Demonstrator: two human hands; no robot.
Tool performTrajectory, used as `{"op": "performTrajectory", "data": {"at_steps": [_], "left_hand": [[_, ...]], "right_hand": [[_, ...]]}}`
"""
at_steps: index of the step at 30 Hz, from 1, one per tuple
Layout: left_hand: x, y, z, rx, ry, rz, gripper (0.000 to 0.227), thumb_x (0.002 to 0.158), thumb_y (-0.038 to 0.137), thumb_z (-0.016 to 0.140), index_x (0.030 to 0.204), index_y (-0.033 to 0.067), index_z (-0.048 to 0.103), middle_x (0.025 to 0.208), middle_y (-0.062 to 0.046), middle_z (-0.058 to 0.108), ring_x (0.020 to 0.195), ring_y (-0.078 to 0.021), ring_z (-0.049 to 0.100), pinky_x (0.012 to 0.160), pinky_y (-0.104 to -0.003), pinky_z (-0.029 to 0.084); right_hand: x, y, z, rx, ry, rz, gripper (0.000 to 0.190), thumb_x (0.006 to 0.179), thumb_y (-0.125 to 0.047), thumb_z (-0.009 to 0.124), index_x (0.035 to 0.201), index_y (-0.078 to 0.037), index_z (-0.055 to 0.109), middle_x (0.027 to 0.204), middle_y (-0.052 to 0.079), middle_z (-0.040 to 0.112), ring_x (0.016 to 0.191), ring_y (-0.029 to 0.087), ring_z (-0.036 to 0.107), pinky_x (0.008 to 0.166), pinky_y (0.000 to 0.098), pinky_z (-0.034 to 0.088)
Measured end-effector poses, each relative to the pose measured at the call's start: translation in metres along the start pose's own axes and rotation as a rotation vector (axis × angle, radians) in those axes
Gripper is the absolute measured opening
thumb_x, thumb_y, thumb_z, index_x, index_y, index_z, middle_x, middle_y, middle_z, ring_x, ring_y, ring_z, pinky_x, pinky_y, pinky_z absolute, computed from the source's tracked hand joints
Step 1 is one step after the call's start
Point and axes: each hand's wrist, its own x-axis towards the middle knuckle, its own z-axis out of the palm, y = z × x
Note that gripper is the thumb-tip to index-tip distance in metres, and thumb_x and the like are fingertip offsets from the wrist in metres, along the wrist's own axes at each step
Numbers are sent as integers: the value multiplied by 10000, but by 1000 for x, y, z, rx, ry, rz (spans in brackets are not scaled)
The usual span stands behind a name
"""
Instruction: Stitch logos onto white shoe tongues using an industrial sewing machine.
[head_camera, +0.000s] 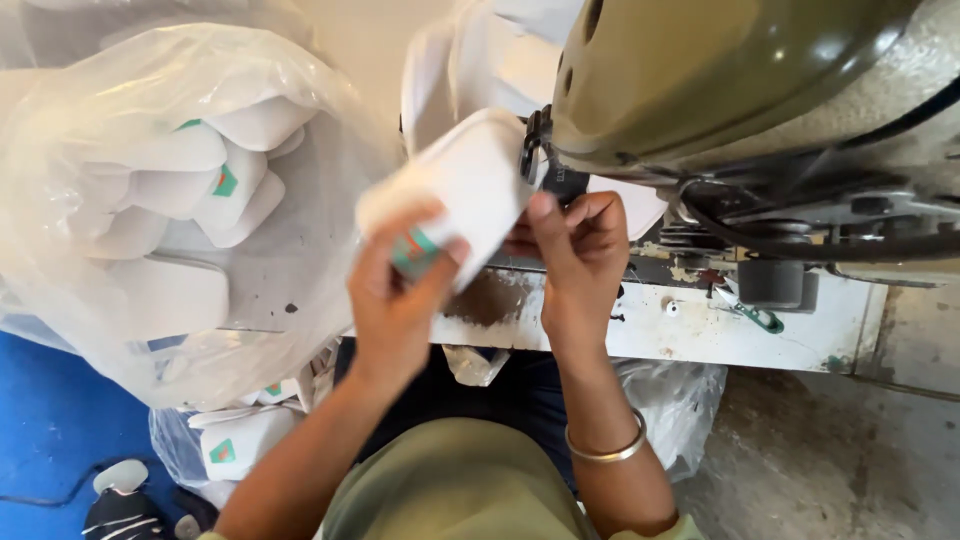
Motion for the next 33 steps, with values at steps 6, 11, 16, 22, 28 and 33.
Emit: {"op": "performTrajectory", "data": {"at_steps": [6,11,16,22,28,33], "left_hand": [[-21,-6,23,-12,-118,-91,362,969,60,747,1318,41,651,927,71,581,628,44,379,529,-146,278],[-8,3,35,16,-112,-70,401,975,78,739,1360,54,633,843,96,510,575,58,321,493,-150,228],[12,12,36,-43,-153,-55,442,1001,108,733,1420,52,608,988,63,571,671,35,391,547,-153,299],[58,37,33,84,-248,-58,467,989,195,732,1421,71,604,983,18,626,753,-4,580,635,-184,544],[44,42,-19,232,-250,118,477,1031,184,691,1476,88,548,1027,-9,651,846,-62,623,713,-224,561],[-1,26,-144,1078,263,512,468,1005,42,663,1452,62,528,1299,-189,599,1188,-321,580,1039,-427,457]], "right_hand": [[0,12,-16,107,-61,-3,360,937,5,799,895,-109,459,810,-30,574,741,58,582,674,227,526],[-5,0,-34,32,-47,-58,330,924,33,793,899,-106,495,812,-35,580,787,65,621,712,231,544],[-7,-36,-111,-604,280,-811,428,1007,-58,845,1299,-34,533,1266,66,611,1131,184,609,980,293,559],[26,-77,-239,-1326,601,-1365,248,1142,-130,647,1240,77,554,1189,203,631,1033,290,652,883,394,596],[35,-35,-258,-1478,586,-1495,247,1180,-54,591,1304,77,421,1198,235,536,1046,321,575,861,463,530],[44,-6,-371,-1345,557,-1444,278,1165,-41,644,1346,85,476,1224,210,636,1054,252,705,857,326,688]]}}
